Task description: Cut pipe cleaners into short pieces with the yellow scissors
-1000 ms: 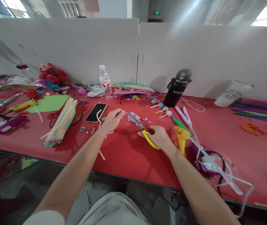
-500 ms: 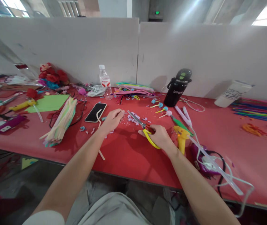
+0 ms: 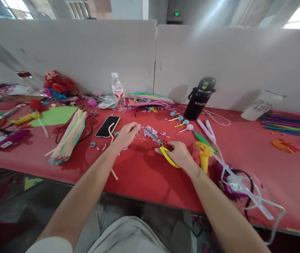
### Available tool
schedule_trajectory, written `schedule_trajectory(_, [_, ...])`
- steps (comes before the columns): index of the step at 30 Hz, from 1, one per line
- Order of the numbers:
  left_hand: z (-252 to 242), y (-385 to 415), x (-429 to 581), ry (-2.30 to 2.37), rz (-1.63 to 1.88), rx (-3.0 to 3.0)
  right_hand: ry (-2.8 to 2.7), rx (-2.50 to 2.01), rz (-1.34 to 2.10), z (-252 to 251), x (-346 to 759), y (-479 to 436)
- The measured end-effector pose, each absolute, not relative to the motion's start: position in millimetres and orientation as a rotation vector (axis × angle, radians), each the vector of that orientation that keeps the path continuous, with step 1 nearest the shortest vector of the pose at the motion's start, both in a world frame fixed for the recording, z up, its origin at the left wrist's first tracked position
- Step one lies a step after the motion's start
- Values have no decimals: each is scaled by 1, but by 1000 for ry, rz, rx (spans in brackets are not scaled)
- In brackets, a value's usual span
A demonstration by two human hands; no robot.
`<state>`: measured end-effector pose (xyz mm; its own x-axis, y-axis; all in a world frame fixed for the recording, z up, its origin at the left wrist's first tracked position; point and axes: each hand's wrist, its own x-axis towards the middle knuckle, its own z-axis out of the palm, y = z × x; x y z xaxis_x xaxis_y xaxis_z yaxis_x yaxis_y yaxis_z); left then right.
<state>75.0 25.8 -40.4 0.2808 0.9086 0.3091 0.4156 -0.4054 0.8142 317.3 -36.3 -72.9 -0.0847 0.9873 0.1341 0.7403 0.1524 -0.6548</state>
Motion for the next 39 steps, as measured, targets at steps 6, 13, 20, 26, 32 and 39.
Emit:
schedule_trajectory(6, [-42,26,75,1188,1056,1960,-1885,-1659,576,-72,316,-36])
schedule_trajectory(13, [-43,26,75,1200,1046,1956,-1855,-1678,504,-70,315,-36])
schedule_trajectory(20, [-42,26,75,1208,1049,1981,-1866,-1639,538,-71,315,-38])
schedule_trajectory(26, [-40,25,76,1177,1058,1994,-1870,-1630,578,-71,315,-38])
schedule_trajectory(32, [-43,26,75,1173,1059,1995,-1880,-1623,581,-73,316,-37])
schedule_trajectory(39, [-42,26,75,1187,1037,1998,-1899,-1656,553,-70,317,-36])
